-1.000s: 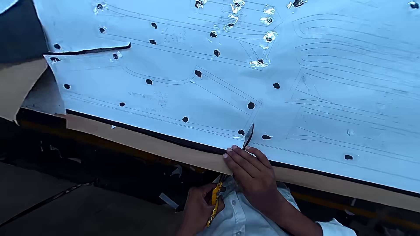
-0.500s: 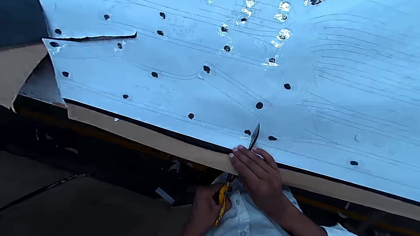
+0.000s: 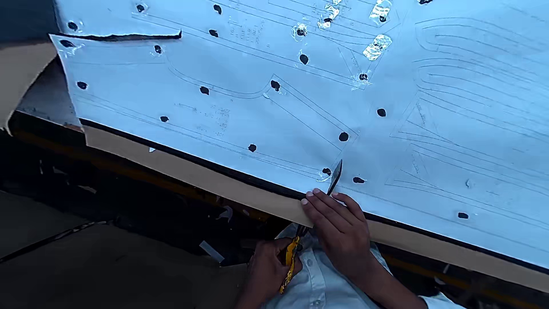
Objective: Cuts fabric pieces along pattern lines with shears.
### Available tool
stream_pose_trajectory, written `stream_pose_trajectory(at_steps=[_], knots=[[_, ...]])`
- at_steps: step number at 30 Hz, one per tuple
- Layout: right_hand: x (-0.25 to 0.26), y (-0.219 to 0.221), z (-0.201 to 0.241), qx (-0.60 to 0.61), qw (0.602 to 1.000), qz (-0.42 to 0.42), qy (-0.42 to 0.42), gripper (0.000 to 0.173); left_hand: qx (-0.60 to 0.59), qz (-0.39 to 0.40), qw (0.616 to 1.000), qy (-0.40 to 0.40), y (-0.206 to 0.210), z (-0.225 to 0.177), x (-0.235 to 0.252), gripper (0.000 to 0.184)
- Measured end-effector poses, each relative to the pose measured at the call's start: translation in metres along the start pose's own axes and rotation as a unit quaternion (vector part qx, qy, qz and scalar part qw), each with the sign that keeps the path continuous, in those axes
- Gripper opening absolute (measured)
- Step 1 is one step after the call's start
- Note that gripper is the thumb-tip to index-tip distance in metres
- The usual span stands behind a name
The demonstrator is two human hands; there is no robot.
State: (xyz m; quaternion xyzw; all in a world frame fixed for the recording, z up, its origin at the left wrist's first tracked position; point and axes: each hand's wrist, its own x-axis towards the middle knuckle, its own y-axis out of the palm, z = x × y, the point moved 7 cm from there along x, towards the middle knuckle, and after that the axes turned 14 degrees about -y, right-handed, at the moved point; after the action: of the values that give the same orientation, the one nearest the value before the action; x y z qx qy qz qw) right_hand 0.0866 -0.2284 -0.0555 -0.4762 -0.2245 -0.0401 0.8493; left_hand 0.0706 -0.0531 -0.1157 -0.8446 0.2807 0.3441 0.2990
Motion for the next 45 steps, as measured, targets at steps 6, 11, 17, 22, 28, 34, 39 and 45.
stream_pose_trajectory(at_steps=[6, 11, 17, 22, 28, 34, 39, 45], knots=[[0.001, -0.001, -0.001, 0.005, 1.0, 0.002, -0.003, 0.024, 0.004, -0.009, 1.0, 0.002, 0.0, -0.001, -0.001, 0.018], [0.003, -0.003, -0.003, 0.004, 1.0, 0.008, -0.007, 0.025, 0.001, 0.013, 0.999, -0.042, -0.001, -0.003, -0.003, 0.02], [0.018, -0.013, -0.009, 0.031, 0.999, 0.002, -0.019, 0.023, 0.027, 0.035, 0.994, -0.105, -0.005, 0.006, -0.013, 0.028], [0.042, -0.028, -0.019, 0.104, 0.994, 0.036, 0.002, 0.024, 0.032, -0.003, 0.992, -0.124, -0.014, 0.035, -0.049, 0.027], [0.065, -0.039, -0.037, 0.147, 0.987, 0.062, 0.031, 0.021, 0.003, -0.035, 0.993, -0.112, -0.029, 0.08, -0.087, 0.024], [0.071, -0.046, -0.046, 0.154, 0.983, 0.089, 0.053, 0.02, 0.004, -0.03, 0.996, -0.088, -0.034, 0.11, -0.086, 0.013], [0.077, -0.05, -0.049, 0.178, 0.976, 0.072, 0.1, 0.018, 0.022, -0.029, 0.998, -0.044, -0.037, 0.102, -0.074, 0.009], [0.081, -0.052, -0.052, 0.169, 0.976, 0.037, 0.132, 0.016, 0.034, -0.008, 0.999, -0.03, -0.042, 0.083, -0.06, 0.014]])
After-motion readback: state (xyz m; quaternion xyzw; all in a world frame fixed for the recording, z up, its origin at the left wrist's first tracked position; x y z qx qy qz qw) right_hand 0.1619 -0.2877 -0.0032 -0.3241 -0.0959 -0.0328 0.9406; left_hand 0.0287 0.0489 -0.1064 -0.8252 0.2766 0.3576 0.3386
